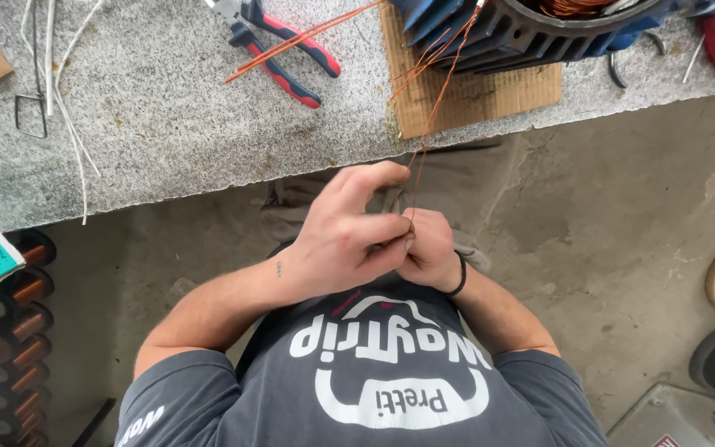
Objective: The person works at a workbench rewinding an electric motor stator. They cut white plastic insulation tubing into short pieces, insert the pieces into a cardboard tube, then pull and arrange copper magnet wire around the stator slots, twisting and positioning the wire ends by hand.
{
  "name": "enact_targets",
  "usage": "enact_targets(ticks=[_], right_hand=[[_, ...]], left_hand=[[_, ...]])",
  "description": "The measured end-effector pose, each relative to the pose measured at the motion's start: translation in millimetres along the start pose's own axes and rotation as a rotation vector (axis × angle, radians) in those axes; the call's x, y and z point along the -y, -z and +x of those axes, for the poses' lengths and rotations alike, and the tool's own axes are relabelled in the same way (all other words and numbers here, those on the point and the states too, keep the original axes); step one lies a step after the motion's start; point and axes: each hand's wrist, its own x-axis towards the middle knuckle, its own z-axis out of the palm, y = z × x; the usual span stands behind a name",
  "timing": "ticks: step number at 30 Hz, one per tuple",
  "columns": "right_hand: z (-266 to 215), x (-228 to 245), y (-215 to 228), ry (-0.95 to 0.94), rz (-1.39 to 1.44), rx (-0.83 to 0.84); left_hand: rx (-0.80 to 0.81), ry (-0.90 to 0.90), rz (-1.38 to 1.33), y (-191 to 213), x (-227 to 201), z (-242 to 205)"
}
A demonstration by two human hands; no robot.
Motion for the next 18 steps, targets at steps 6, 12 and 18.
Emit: enact_targets(ticks=[6,12,18], right_hand=[[-0.3,10.0,12.4,-0.017,0.003,0.061],[9.5,25.8,38.4,-0.212,0.216,0.189],[-2.9,21.4,36.6,-0.355,0.031,0.049]], left_hand=[[0.142,0.095,-0.021,-27.1,26.5,-31.3],[0.21,0.031,0.087,-28.7,33.6,-33.6],[0.251,0.001,0.017,-21.8,33.3,-31.7]])
